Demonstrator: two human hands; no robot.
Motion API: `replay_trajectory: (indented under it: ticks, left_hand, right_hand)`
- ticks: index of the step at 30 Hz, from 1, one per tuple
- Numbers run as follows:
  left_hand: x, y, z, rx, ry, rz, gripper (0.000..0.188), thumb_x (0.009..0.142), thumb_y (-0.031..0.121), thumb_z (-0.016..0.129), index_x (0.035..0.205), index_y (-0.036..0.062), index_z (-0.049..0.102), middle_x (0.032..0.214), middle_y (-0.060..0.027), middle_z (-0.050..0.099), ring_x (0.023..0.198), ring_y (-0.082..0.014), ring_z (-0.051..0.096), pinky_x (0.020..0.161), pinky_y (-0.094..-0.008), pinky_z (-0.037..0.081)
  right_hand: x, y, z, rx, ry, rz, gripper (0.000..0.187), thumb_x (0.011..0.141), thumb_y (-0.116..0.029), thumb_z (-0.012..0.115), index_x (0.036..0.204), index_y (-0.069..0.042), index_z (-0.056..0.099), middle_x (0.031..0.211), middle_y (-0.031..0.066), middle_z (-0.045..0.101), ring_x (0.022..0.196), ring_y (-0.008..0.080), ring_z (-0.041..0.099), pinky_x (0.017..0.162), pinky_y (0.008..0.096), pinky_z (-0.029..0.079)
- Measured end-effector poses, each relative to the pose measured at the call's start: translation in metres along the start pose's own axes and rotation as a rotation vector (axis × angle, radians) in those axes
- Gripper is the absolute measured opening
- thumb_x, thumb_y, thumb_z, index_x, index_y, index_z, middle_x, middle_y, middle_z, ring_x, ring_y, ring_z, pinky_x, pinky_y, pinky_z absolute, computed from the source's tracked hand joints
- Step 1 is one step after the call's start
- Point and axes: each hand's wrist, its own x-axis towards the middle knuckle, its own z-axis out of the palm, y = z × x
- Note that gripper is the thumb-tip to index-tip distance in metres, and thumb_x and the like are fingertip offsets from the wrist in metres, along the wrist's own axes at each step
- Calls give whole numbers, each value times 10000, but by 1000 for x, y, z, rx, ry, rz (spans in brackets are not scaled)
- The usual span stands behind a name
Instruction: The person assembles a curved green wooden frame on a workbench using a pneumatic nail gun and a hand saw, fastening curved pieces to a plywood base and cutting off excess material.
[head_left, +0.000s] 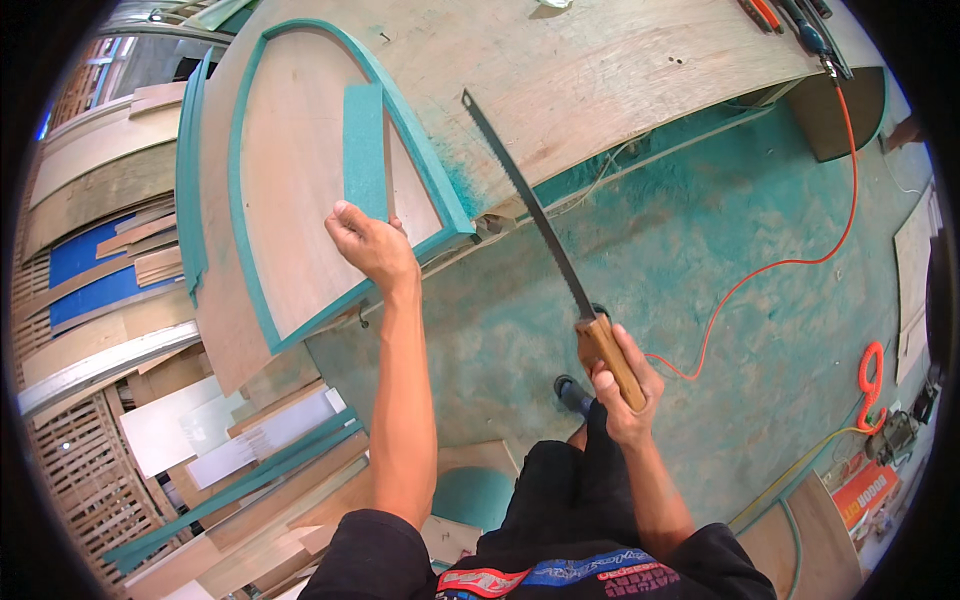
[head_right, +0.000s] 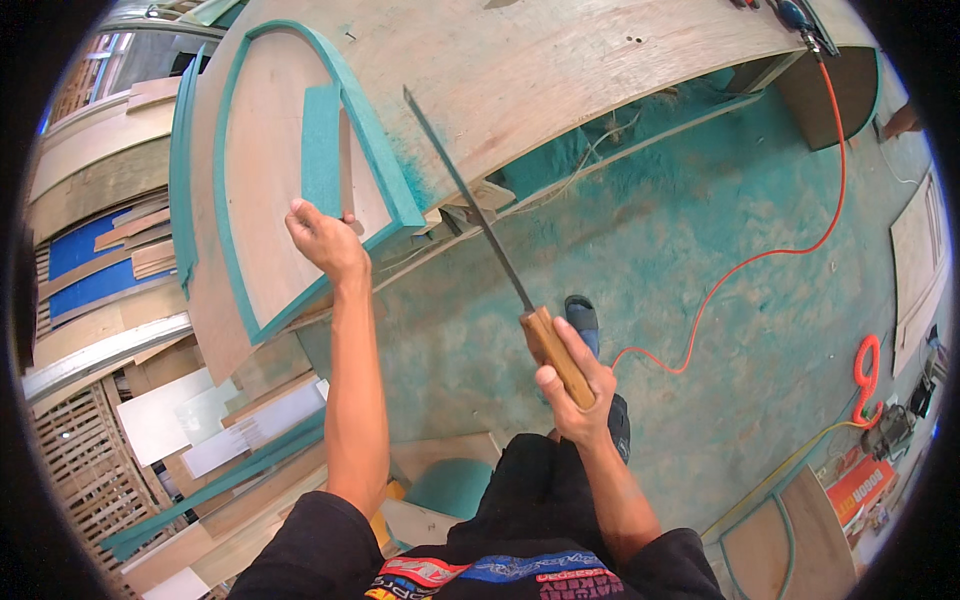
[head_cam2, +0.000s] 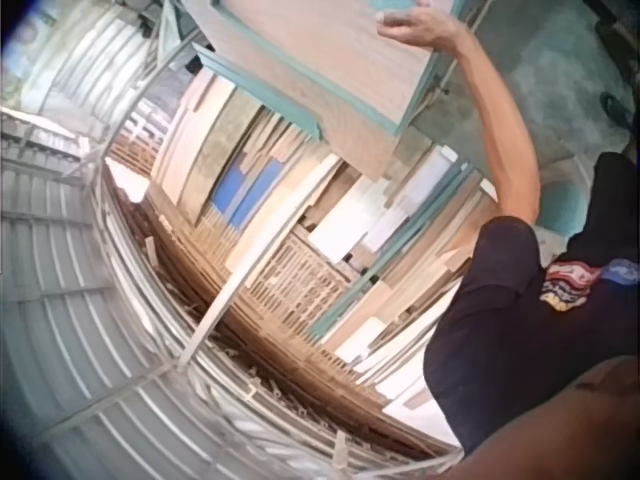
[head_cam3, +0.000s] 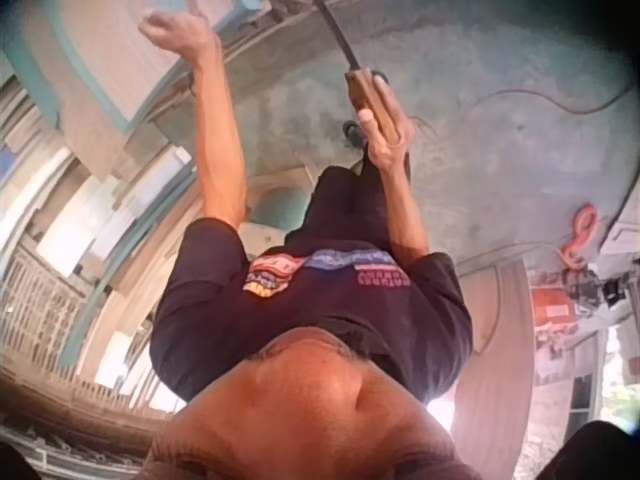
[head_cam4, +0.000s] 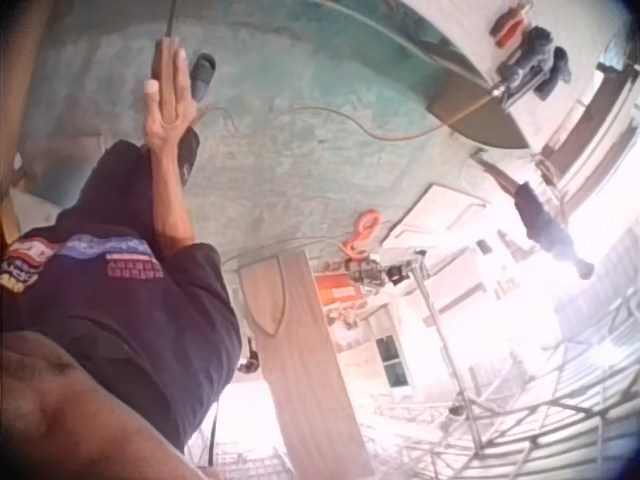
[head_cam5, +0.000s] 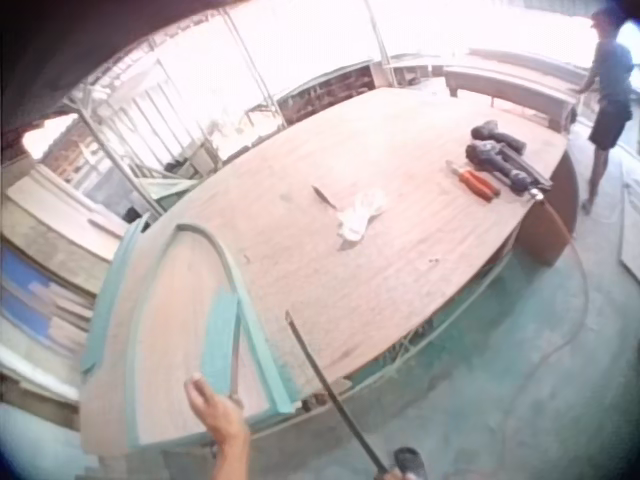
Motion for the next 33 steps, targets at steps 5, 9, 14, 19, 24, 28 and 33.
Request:
replay_trajectory:
  ticks: [5, 9, 14, 19, 24, 28, 33]
  left_hand:
    - [2, -1, 5, 91, -1, -35, 275, 1098, 280, 450, 1045, 12, 481, 880, -67, 518, 655, -152, 535, 513, -297, 466]
    - [11, -18, 1, 265, -2, 73, 185, 1041, 177, 548, 1073, 1, 506, 933, -75, 549, 712, -170, 555, 652, -328, 504]
    - [6, -12, 14, 469, -14, 152, 143, 1004, 70, 556, 1117, 0, 504, 977, -149, 642, 843, -269, 652, 776, -427, 516]
    - [8, -16, 13, 565, -46, 91, 257, 989, 158, 600, 1156, 0, 487, 919, -152, 658, 848, -317, 664, 761, -464, 510]
    - [8, -14, 18, 672, -63, 126, 354, 984, 283, 634, 1171, 4, 522, 849, -120, 656, 789, -327, 656, 733, -486, 502]
    - [6, -15, 14, 533, -99, 132, 323, 994, 273, 629, 1148, 1, 546, 733, -93, 631, 703, -290, 643, 674, -456, 499]
    - [0, -11, 16, 431, -85, 240, 265, 994, 255, 622, 1071, 6, 573, 697, -92, 629, 631, -265, 609, 633, -441, 482]
  right_hand:
    - [-5, -2, -12, 106, 5, 118, 606, 936, -207, 754, 1436, 67, 549, 1212, 160, 710, 1036, 178, 674, 917, 297, 520]
    - [-2, -20, -29, 212, -10, 218, 621, 945, -215, 738, 1439, 96, 527, 990, 119, 715, 751, 125, 645, 655, 245, 501]
    - [12, -37, -48, 401, -40, 180, 822, 947, -433, 687, 1468, 149, 431, 562, -39, 411, 475, 67, 377, 516, 295, 424]
    - [10, -57, -72, 495, -48, 138, 885, 953, -550, 606, 1446, 167, 444, 549, -44, 344, 455, 81, 339, 500, 292, 402]
    - [7, -79, -90, 486, -35, 119, 909, 961, -594, 558, 1437, 173, 452, 547, -42, 340, 455, 89, 348, 490, 299, 397]
    - [0, -93, -96, 473, -61, 133, 874, 969, -564, 565, 1445, 161, 458, 549, -36, 357, 460, 92, 354, 488, 301, 378]
    - [-7, -106, -82, 426, -111, 226, 804, 984, -480, 590, 1455, 157, 455, 575, -30, 383, 481, 95, 367, 494, 297, 363]
